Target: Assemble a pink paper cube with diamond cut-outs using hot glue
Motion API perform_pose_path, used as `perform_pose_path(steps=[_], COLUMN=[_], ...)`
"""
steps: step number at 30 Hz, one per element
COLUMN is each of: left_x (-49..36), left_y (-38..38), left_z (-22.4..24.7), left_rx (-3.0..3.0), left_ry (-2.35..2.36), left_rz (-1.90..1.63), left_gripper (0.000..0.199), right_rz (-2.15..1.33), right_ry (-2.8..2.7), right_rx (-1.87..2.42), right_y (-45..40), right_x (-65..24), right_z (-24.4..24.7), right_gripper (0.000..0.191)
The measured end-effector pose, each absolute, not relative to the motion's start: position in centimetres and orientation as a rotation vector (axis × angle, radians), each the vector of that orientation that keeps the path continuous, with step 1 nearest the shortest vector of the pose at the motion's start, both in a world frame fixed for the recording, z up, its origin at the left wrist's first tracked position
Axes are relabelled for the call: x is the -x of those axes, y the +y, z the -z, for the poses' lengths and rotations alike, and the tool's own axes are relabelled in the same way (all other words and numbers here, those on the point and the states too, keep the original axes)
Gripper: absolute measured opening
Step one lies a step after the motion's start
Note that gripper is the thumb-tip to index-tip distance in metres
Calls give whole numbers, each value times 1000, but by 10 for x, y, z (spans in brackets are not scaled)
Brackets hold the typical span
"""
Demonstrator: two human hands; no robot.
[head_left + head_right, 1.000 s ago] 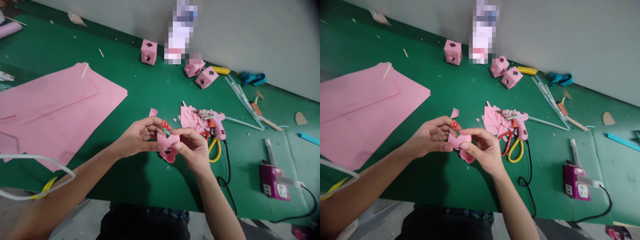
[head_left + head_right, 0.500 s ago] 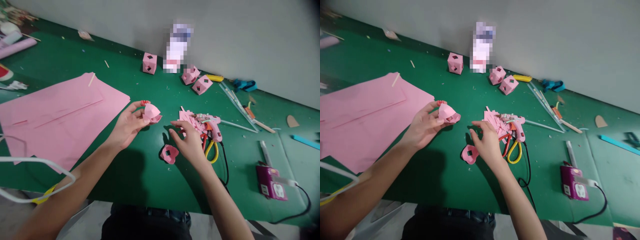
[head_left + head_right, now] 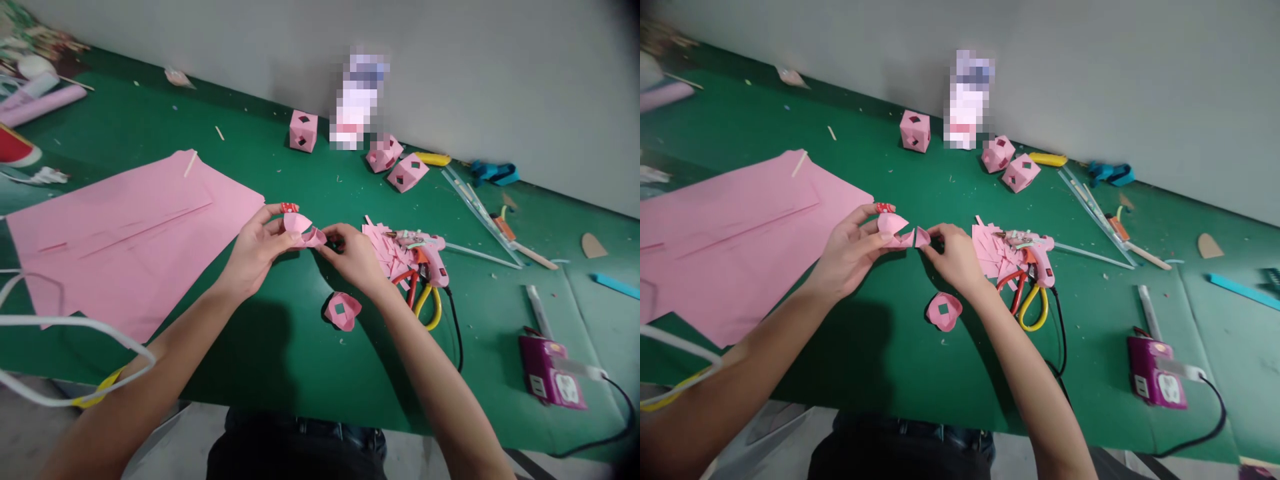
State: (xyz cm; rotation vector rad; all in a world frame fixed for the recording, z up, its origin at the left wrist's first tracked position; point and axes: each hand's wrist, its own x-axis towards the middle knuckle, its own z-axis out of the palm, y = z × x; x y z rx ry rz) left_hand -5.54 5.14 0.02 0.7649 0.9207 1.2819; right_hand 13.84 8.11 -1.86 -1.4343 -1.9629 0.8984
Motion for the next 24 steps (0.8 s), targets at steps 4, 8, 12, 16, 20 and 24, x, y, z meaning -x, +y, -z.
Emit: perform_pose_path(steps=[4, 8, 12, 16, 20, 24], left_x=[53, 49, 46, 45, 43, 40], left_y=[46, 39, 34, 32, 31, 30], left_z=[-6, -9, -5, -2, -6, -6], left_rx=[-721, -721, -762, -826, -815, -813], left_ry=[852, 772, 744, 738, 776, 853], left_rz=[-1210, -1103, -1052, -942, -945, -978], left_gripper=[45, 41, 28, 21, 23, 24], right_rz=[-1187, -1213, -1151, -1219, -1311, -1400], right_ry=[-1463, -1203, -1179, -1220, -1140, -1052], right_rx=[1318, 1261, 1164, 1011, 1013, 1060], right_y=[55, 26, 10, 5, 2, 0], right_x=[-159, -169, -168, -170, -170, -166], right_z=[6, -7, -9, -7, -7, -9], right_gripper=[9, 11, 12, 27, 14, 25])
